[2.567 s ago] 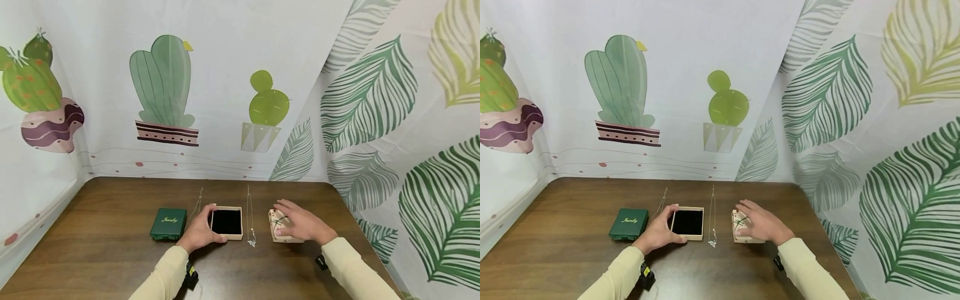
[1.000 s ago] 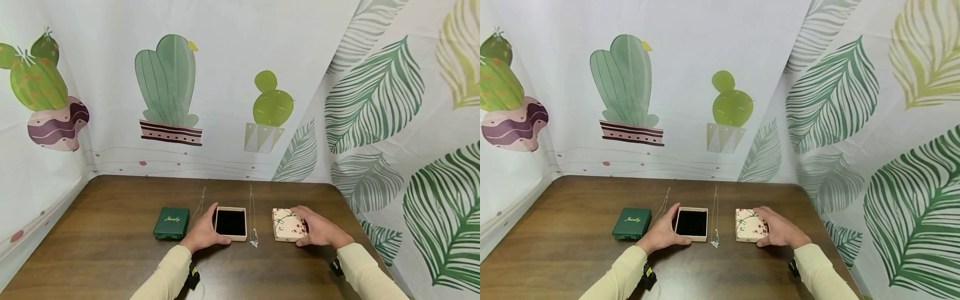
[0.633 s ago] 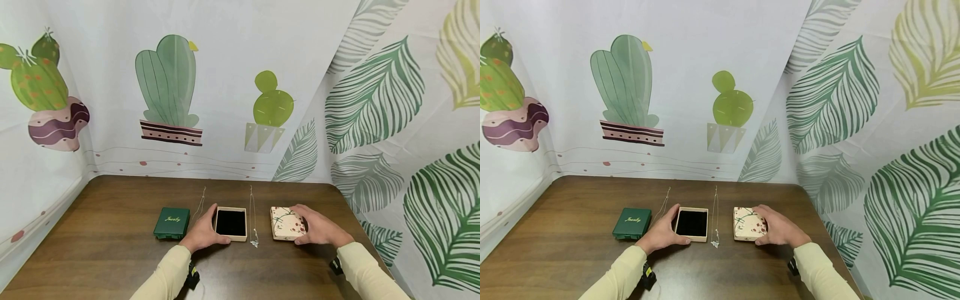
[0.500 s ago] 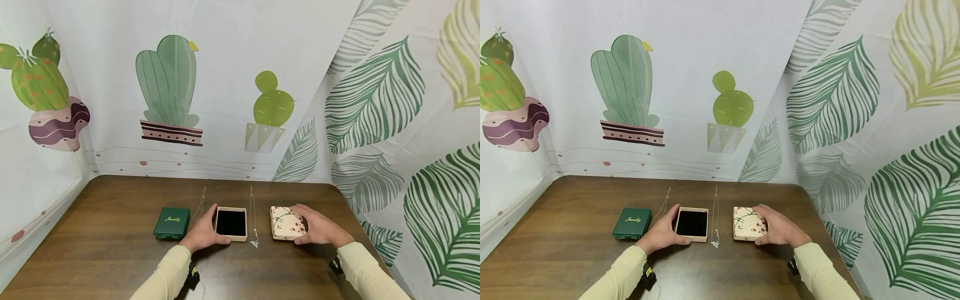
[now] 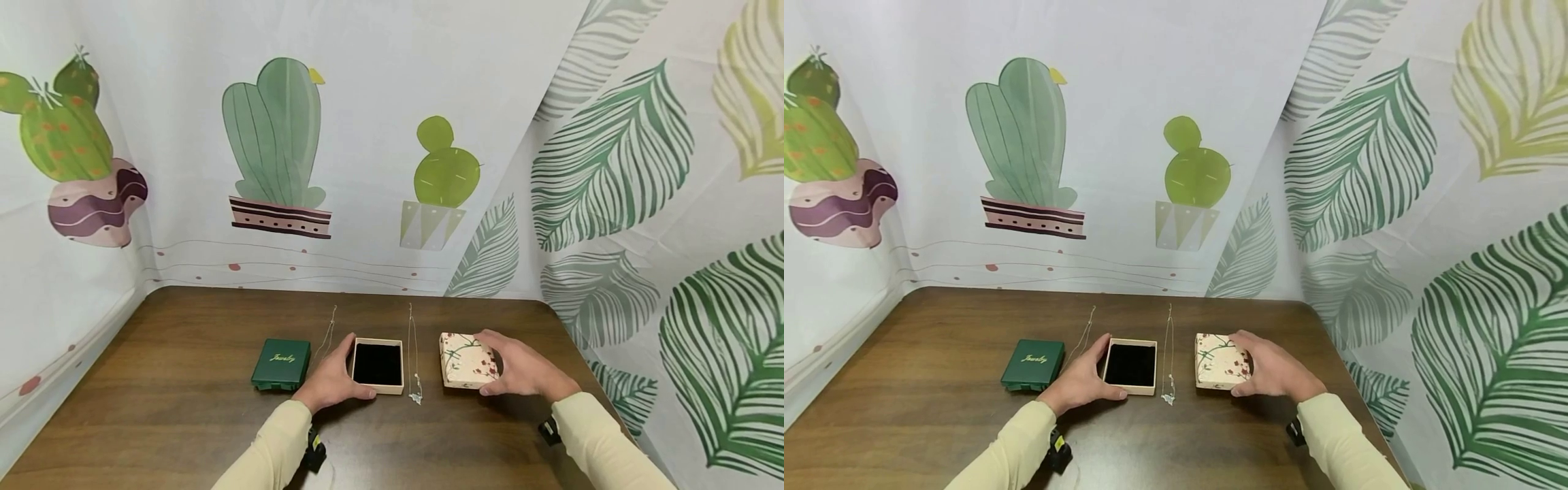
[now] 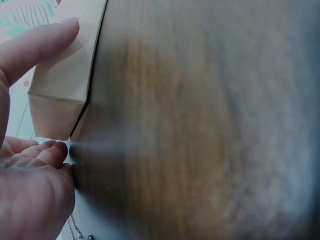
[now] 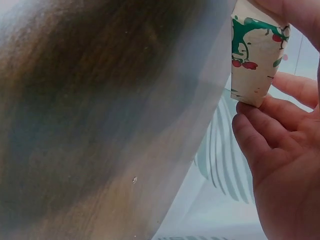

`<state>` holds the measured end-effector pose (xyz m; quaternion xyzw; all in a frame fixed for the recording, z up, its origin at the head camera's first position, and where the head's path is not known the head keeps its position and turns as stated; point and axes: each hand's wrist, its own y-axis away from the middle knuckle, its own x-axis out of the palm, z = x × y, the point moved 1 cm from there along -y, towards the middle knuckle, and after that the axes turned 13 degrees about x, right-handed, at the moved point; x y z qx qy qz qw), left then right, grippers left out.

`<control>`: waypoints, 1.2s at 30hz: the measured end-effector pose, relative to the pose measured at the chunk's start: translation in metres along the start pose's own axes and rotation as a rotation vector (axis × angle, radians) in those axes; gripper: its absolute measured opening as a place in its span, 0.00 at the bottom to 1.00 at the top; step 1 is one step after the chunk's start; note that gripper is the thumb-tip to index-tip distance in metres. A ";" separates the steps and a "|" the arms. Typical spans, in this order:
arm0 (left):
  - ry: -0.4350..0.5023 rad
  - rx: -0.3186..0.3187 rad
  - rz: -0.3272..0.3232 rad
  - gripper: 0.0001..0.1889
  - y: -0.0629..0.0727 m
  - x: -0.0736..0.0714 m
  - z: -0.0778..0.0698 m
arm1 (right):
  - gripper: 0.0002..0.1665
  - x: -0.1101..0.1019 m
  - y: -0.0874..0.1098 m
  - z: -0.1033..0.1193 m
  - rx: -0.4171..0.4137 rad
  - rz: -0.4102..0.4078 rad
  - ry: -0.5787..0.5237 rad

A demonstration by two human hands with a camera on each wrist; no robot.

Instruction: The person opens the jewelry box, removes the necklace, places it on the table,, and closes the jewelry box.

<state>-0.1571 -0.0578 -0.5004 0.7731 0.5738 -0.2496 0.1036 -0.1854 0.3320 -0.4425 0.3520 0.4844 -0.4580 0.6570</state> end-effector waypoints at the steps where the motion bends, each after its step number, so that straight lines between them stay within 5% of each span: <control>1: 0.002 -0.001 0.002 0.68 0.000 0.000 0.000 | 0.62 -0.001 0.000 0.001 0.004 0.004 0.001; 36: 0.004 -0.006 0.004 0.69 0.001 0.001 -0.002 | 0.61 -0.002 -0.017 0.048 -0.036 0.047 0.014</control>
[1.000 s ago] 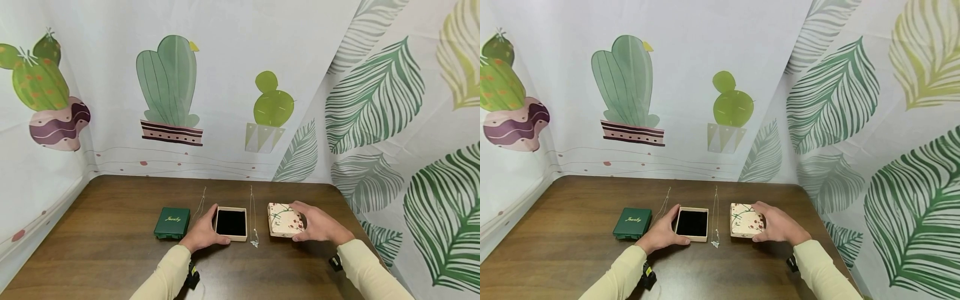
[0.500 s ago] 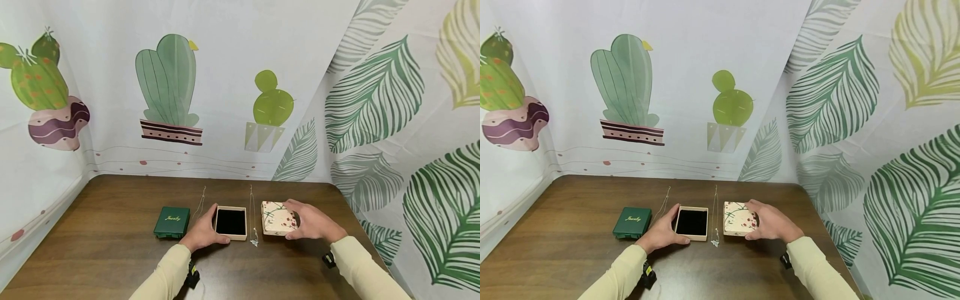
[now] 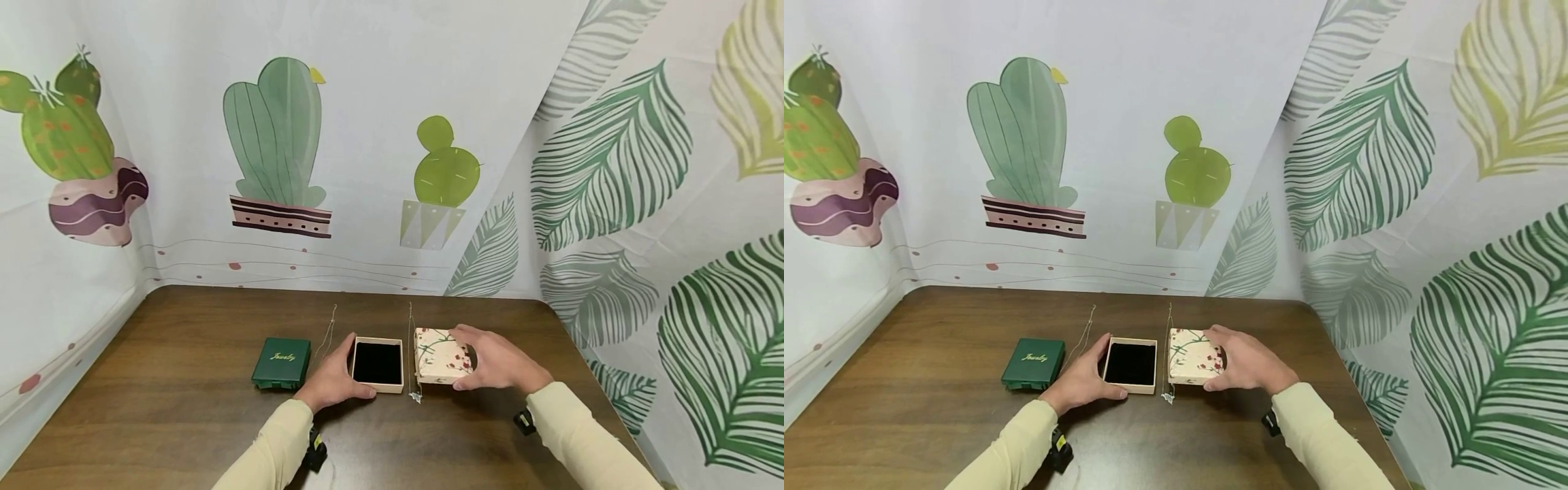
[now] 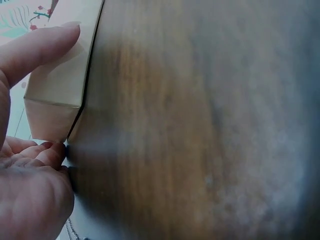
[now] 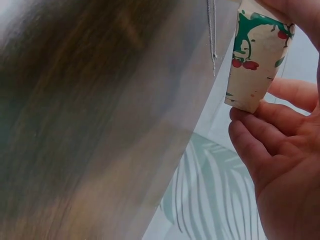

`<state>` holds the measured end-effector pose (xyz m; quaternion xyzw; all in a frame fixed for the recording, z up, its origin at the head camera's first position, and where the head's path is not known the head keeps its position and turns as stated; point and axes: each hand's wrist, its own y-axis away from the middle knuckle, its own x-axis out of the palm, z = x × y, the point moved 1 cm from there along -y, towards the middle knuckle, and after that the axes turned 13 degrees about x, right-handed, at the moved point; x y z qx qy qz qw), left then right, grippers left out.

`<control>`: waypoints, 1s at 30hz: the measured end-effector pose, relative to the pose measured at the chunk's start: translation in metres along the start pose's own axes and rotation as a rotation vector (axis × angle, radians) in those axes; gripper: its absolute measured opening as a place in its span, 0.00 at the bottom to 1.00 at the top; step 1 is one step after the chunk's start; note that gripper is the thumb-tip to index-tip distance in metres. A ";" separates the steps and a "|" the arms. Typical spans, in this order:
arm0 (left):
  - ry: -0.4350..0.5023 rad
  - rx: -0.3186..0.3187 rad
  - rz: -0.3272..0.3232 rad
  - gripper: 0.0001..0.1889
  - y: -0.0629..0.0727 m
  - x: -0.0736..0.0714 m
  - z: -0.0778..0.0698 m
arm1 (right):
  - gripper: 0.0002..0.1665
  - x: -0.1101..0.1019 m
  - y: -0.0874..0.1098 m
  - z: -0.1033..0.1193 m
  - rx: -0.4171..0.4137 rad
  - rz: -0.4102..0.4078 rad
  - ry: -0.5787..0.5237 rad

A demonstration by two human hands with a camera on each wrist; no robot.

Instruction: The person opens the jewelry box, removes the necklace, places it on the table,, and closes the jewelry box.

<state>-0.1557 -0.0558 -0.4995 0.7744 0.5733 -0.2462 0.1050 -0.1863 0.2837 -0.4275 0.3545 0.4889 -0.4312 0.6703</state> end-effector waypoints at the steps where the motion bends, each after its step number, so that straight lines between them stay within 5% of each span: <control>1: -0.001 0.002 -0.001 0.69 0.000 0.000 0.000 | 0.61 0.000 0.000 0.001 -0.001 0.000 0.001; 30: 0.008 -0.009 0.007 0.68 0.001 0.000 -0.002 | 0.60 0.014 -0.023 0.042 -0.048 0.030 -0.011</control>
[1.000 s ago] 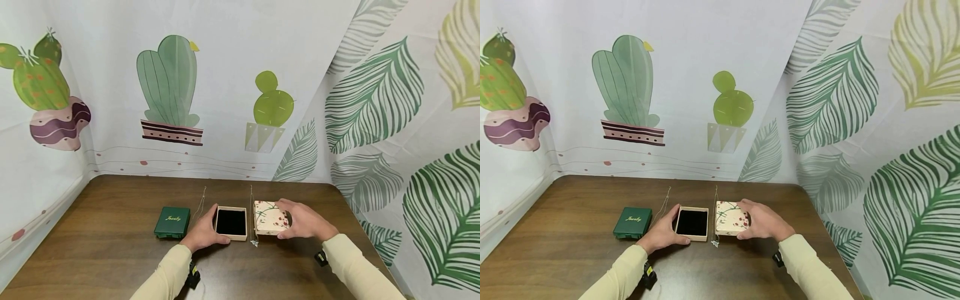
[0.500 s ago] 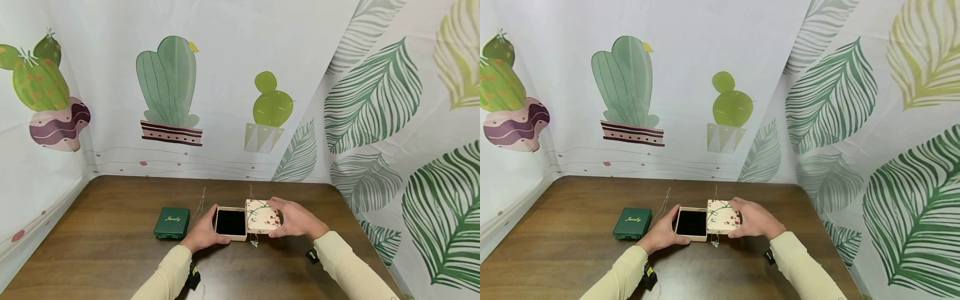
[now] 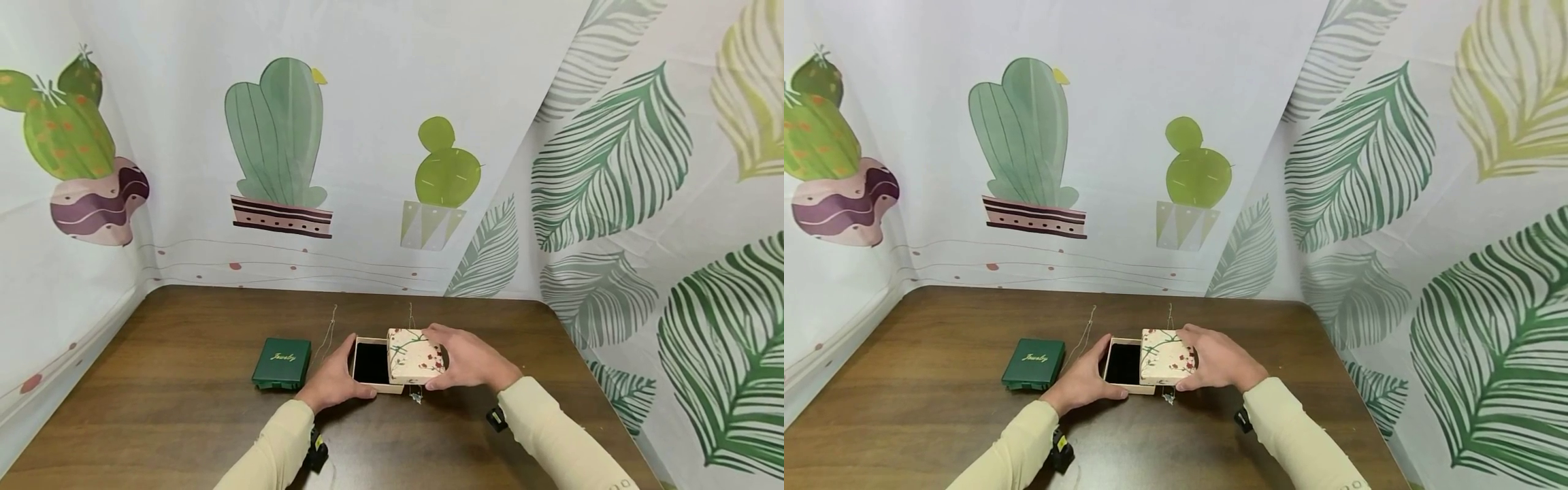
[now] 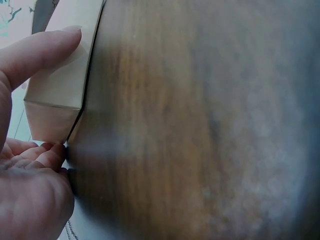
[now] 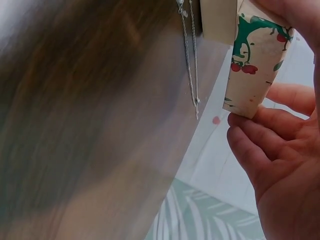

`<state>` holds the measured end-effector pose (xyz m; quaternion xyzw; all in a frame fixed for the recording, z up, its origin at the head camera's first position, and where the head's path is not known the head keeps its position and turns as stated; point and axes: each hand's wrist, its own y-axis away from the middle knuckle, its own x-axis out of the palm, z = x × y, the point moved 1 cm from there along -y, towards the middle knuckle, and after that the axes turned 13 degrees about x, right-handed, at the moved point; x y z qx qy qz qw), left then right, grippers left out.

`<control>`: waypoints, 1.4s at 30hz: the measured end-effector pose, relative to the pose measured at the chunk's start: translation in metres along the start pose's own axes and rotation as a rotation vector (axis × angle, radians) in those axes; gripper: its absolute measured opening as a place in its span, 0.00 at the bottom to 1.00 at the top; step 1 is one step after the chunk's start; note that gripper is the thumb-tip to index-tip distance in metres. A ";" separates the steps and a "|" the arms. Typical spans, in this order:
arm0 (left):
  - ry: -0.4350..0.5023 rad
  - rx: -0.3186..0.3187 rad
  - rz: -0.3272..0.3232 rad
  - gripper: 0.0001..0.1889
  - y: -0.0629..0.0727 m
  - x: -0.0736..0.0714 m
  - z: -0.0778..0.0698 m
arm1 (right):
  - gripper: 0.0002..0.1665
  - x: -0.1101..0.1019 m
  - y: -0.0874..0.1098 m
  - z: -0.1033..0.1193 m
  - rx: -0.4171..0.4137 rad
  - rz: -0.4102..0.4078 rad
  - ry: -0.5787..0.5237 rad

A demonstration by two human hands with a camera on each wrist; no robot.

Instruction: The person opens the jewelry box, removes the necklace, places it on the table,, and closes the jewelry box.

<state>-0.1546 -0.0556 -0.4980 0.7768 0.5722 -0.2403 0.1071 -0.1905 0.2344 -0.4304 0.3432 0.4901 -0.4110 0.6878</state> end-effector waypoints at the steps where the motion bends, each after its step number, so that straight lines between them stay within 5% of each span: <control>1: 0.000 0.000 0.001 0.68 0.000 0.000 0.000 | 0.60 0.000 -0.001 0.002 0.002 0.004 -0.003; 22: 0.015 0.015 -0.014 0.69 -0.002 0.001 0.000 | 0.60 0.015 -0.016 0.029 -0.032 0.005 -0.015; 42: 0.046 0.127 -0.008 0.62 -0.004 0.002 0.004 | 0.61 0.023 -0.024 0.043 -0.030 0.000 0.003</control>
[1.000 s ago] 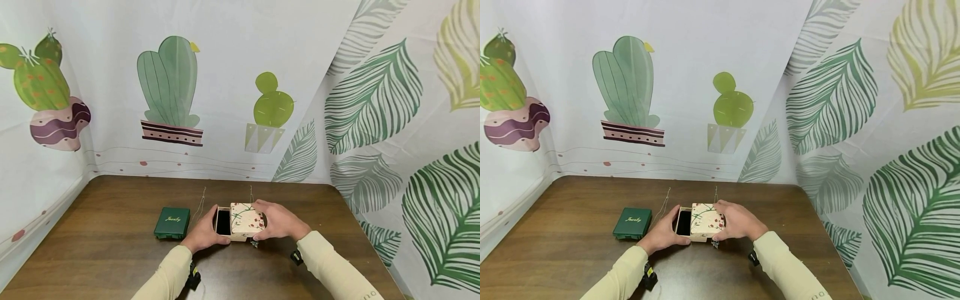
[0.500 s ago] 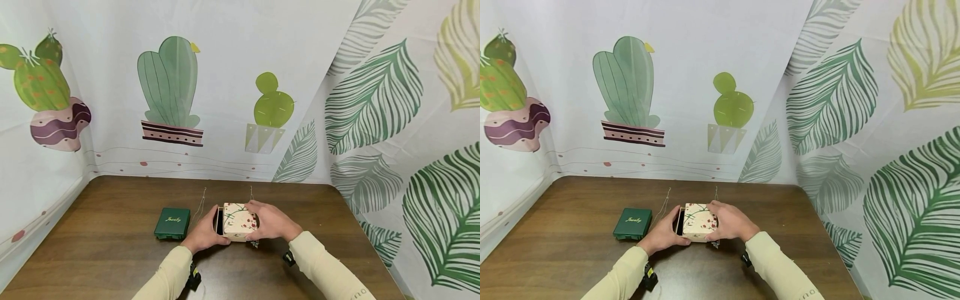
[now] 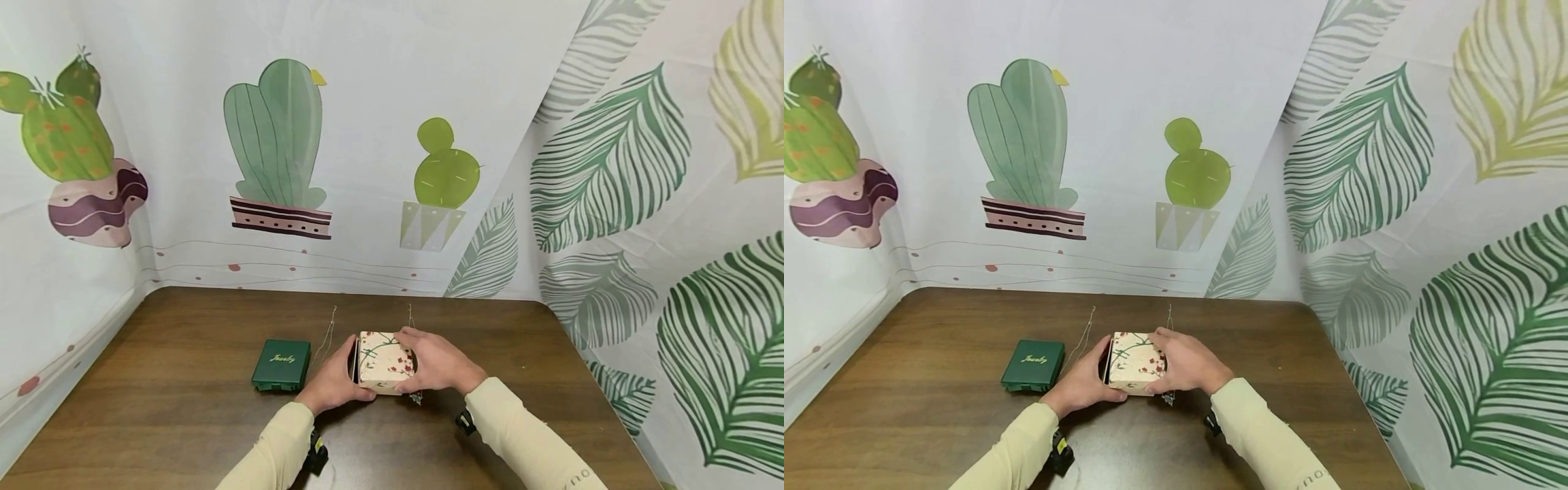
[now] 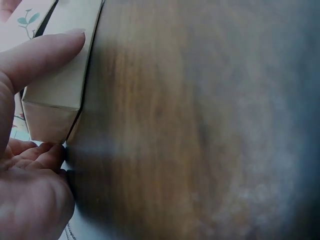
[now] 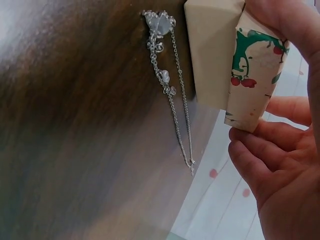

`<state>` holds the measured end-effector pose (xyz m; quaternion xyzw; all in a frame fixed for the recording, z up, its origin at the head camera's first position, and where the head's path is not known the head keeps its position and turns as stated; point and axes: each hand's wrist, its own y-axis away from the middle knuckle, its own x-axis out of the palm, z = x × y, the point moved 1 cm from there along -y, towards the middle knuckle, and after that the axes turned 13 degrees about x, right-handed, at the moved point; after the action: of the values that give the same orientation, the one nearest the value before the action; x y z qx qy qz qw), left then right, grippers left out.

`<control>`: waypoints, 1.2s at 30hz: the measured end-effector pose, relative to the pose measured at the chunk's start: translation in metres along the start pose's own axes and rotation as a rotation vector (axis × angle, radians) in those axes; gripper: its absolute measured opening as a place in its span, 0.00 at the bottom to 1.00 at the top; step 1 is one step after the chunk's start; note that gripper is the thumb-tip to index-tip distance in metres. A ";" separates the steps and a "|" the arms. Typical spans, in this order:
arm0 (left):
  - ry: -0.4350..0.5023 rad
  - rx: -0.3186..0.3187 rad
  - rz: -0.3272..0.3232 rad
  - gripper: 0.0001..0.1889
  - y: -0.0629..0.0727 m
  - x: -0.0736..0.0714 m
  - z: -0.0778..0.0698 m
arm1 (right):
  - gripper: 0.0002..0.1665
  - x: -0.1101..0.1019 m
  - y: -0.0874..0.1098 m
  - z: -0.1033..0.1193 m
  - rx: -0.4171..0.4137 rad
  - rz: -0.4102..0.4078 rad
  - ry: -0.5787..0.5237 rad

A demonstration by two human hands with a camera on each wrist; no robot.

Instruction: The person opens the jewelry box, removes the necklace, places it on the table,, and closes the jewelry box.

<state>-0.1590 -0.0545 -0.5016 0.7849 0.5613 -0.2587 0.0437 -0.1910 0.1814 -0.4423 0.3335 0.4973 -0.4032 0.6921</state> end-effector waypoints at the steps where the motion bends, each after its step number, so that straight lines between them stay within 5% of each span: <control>1: -0.003 0.001 0.000 0.63 0.000 0.000 0.000 | 0.61 0.000 0.000 0.000 -0.002 -0.001 -0.003; 12: 0.036 -0.040 0.003 0.68 0.000 0.001 -0.001 | 0.61 0.001 -0.005 0.005 0.001 -0.011 0.018; 36: 0.027 0.017 -0.010 0.61 -0.001 0.002 0.004 | 0.57 0.001 -0.008 0.019 -0.027 -0.043 0.105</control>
<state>-0.1608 -0.0535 -0.5054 0.7860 0.5635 -0.2529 0.0283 -0.1905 0.1615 -0.4385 0.3340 0.5454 -0.3931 0.6606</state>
